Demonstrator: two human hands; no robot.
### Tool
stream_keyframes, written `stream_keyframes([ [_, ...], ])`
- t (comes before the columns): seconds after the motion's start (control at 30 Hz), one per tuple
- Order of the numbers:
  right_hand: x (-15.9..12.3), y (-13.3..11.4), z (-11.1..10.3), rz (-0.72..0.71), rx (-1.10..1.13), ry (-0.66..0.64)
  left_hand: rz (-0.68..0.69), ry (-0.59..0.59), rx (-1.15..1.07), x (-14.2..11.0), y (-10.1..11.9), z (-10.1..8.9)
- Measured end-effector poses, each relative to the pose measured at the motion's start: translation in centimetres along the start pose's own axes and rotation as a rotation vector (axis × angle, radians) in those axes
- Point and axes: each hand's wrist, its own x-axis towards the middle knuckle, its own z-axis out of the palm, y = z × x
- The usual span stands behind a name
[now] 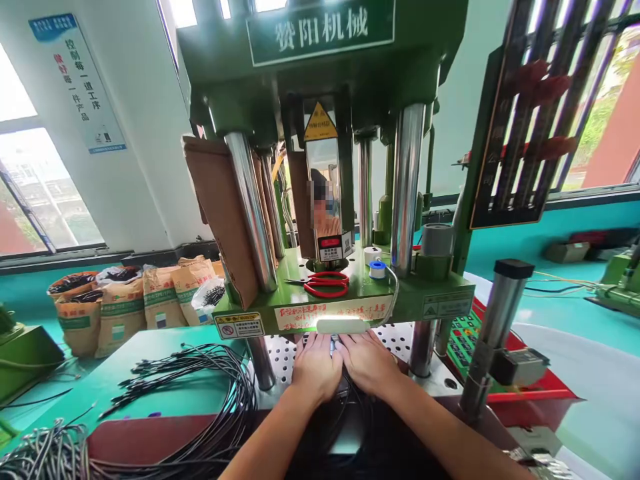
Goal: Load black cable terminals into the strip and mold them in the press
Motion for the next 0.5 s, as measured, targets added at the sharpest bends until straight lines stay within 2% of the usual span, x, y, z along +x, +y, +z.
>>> stream_keyframes([
  [0.17,0.6,0.4,0.2,-0.01,0.004,-0.041,-0.037,-0.024,-0.002,0.6,0.4,0.5],
  [0.33,1.1,0.2,0.3,0.002,0.043,-0.026,-0.076,-0.04,-0.008,1.5,0.5,0.7],
  [0.5,2.1,-0.2,-0.3,0.078,0.194,0.05,-0.046,-0.04,-0.013,1.6,0.8,-1.8],
])
